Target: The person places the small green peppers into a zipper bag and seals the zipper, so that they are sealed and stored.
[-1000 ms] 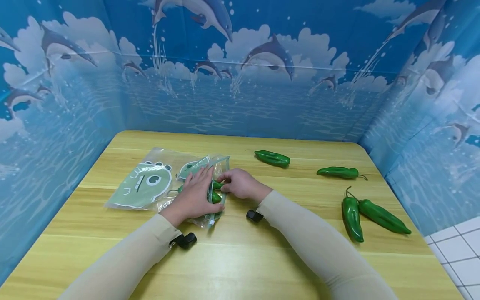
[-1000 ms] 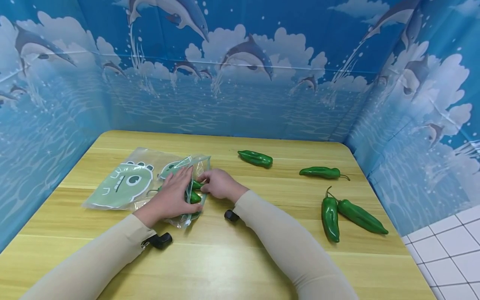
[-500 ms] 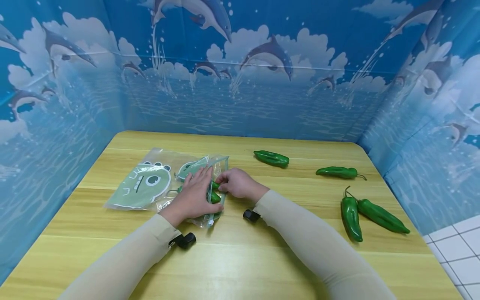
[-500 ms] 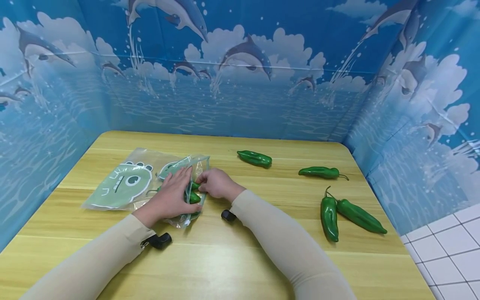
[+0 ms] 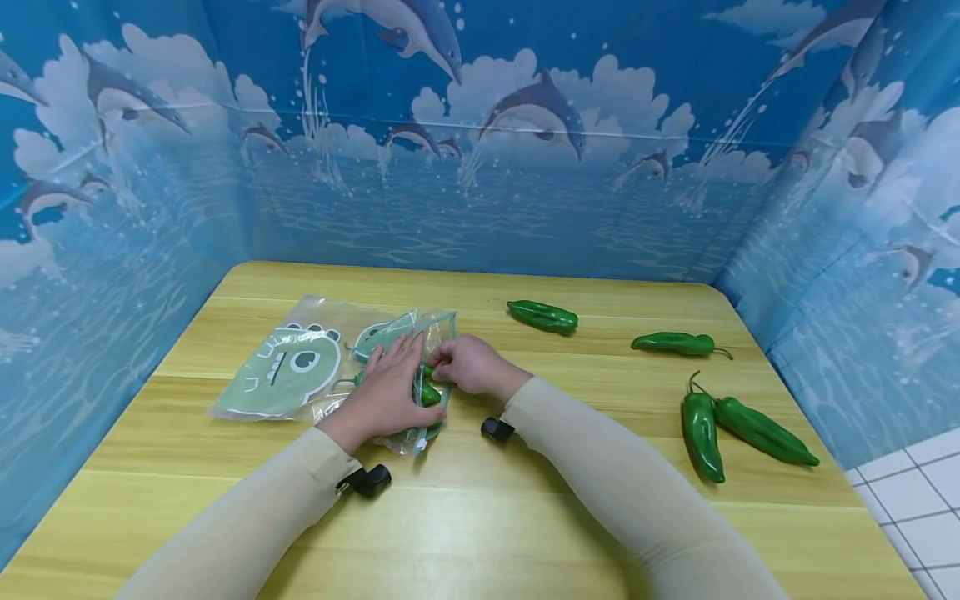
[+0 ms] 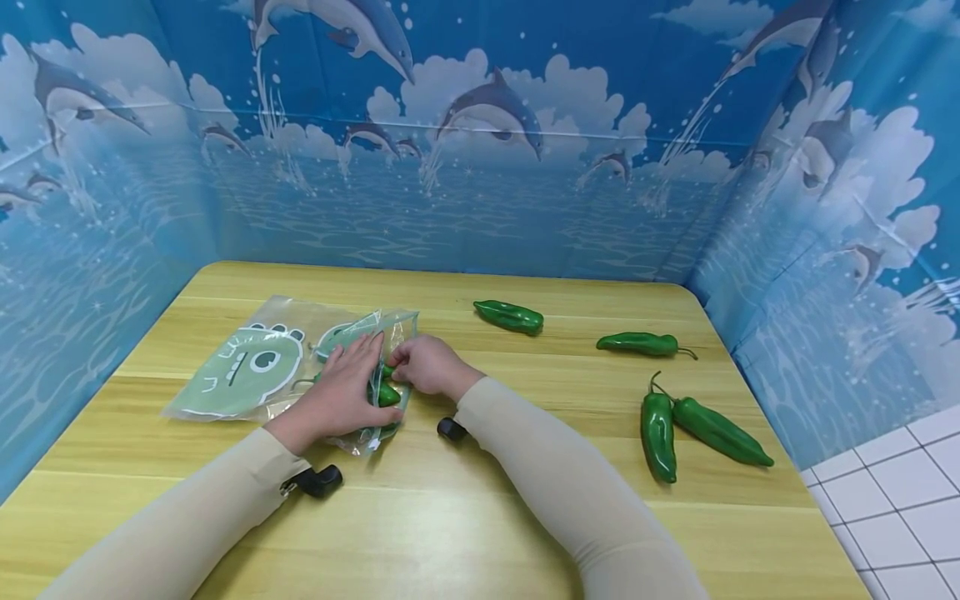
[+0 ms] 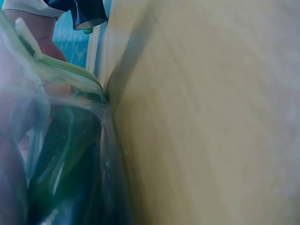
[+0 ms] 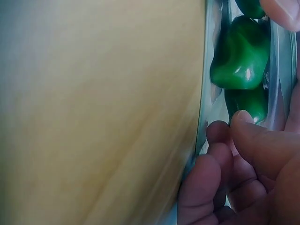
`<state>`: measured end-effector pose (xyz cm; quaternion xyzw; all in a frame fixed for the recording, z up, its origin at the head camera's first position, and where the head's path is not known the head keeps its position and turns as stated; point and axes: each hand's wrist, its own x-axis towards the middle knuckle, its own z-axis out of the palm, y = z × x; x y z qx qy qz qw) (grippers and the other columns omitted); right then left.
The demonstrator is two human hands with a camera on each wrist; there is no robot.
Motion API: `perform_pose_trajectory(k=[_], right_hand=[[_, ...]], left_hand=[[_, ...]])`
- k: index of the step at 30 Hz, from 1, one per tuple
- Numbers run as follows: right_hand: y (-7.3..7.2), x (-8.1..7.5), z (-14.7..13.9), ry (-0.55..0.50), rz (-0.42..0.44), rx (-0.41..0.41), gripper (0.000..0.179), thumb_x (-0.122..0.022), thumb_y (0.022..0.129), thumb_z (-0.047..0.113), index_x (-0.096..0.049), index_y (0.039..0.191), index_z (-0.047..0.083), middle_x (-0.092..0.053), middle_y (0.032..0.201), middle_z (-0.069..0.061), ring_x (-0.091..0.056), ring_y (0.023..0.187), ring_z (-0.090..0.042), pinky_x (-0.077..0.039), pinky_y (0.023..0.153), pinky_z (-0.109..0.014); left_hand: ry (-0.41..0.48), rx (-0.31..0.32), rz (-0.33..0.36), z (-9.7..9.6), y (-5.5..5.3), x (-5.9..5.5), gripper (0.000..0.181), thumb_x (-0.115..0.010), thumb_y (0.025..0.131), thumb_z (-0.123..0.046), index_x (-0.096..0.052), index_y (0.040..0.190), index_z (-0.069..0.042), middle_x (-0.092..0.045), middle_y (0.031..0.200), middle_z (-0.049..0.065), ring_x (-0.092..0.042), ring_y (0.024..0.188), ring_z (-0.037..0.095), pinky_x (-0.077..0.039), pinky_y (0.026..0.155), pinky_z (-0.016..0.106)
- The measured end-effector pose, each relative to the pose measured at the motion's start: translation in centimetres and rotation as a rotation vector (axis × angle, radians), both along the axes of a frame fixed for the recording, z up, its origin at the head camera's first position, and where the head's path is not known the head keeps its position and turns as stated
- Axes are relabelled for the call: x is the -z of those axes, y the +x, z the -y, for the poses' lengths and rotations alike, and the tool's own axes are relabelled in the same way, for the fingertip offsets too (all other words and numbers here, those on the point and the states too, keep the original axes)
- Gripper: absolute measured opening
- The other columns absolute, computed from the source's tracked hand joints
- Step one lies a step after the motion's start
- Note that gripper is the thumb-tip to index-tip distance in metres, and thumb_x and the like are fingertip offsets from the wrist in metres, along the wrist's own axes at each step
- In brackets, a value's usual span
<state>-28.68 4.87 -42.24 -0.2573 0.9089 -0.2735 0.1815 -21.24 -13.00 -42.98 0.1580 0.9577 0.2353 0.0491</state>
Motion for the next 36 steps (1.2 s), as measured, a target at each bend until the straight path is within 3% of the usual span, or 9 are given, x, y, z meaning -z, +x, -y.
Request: perform_pose_trajectory(k=[12, 17, 21, 26, 30, 36], right_hand=[[-0.2, -0.1, 0.4, 0.013, 0.011, -0.003, 0.021, -0.069, 0.103, 0.016, -0.077, 0.122, 0.012, -0.079, 0.112, 0.0, -0.066, 0.093, -0.011, -0.054, 0.083, -0.026], [-0.3, -0.1, -0.2, -0.033, 0.043, 0.006, 0.025, -0.069, 0.103, 0.015, -0.075, 0.127, 0.01, -0.078, 0.113, -0.002, -0.069, 0.101, -0.013, -0.057, 0.091, -0.03], [-0.4, -0.5, -1.0, -0.074, 0.071, 0.039, 0.029, -0.067, 0.104, 0.018, -0.072, 0.132, 0.011, -0.076, 0.115, -0.002, -0.069, 0.101, -0.014, -0.058, 0.088, -0.031], [-0.7, -1.1, -2.4, -0.128, 0.045, 0.087, 0.03, -0.067, 0.105, 0.024, -0.073, 0.133, 0.014, -0.075, 0.114, -0.001, -0.068, 0.098, -0.016, -0.057, 0.082, -0.032], [-1.1, -1.7, -3.7, -0.175, 0.003, 0.137, 0.03, -0.067, 0.105, 0.026, -0.073, 0.132, 0.014, -0.075, 0.118, -0.001, -0.069, 0.107, -0.018, -0.059, 0.09, -0.036], [-1.9, -2.6, -5.7, -0.219, 0.008, 0.204, 0.034, -0.067, 0.105, 0.026, -0.07, 0.135, 0.011, -0.073, 0.125, -0.004, -0.067, 0.12, -0.024, -0.057, 0.101, -0.044]], left_hand=[[0.001, -0.003, -0.016, 0.0, -0.1, 0.1, 0.125, -0.079, 0.083, -0.061, -0.007, 0.17, -0.007, -0.009, 0.178, 0.01, -0.005, 0.166, 0.034, 0.002, 0.131, 0.062], [-0.004, -0.006, -0.007, -0.1, 0.0, 0.0, 0.126, -0.079, 0.084, -0.061, -0.006, 0.17, -0.007, -0.008, 0.178, 0.01, -0.004, 0.166, 0.033, 0.002, 0.131, 0.062], [-0.016, -0.013, 0.007, -0.1, 0.0, 0.0, 0.127, -0.078, 0.084, -0.063, -0.004, 0.17, -0.007, -0.007, 0.178, 0.01, -0.004, 0.166, 0.033, 0.001, 0.131, 0.062], [-0.027, -0.016, 0.02, -0.1, -0.1, -0.1, 0.128, -0.078, 0.084, -0.063, -0.002, 0.17, -0.007, -0.006, 0.178, 0.01, -0.003, 0.166, 0.033, 0.002, 0.131, 0.062], [-0.035, -0.016, 0.026, -0.1, -0.2, -0.1, 0.13, -0.078, 0.083, -0.064, -0.001, 0.17, -0.007, -0.006, 0.178, 0.011, -0.002, 0.166, 0.033, 0.002, 0.131, 0.062], [-0.035, -0.02, 0.028, -0.2, -0.3, 0.0, 0.131, -0.078, 0.082, -0.065, 0.0, 0.17, -0.008, -0.006, 0.178, 0.011, -0.002, 0.166, 0.034, 0.002, 0.131, 0.062]])
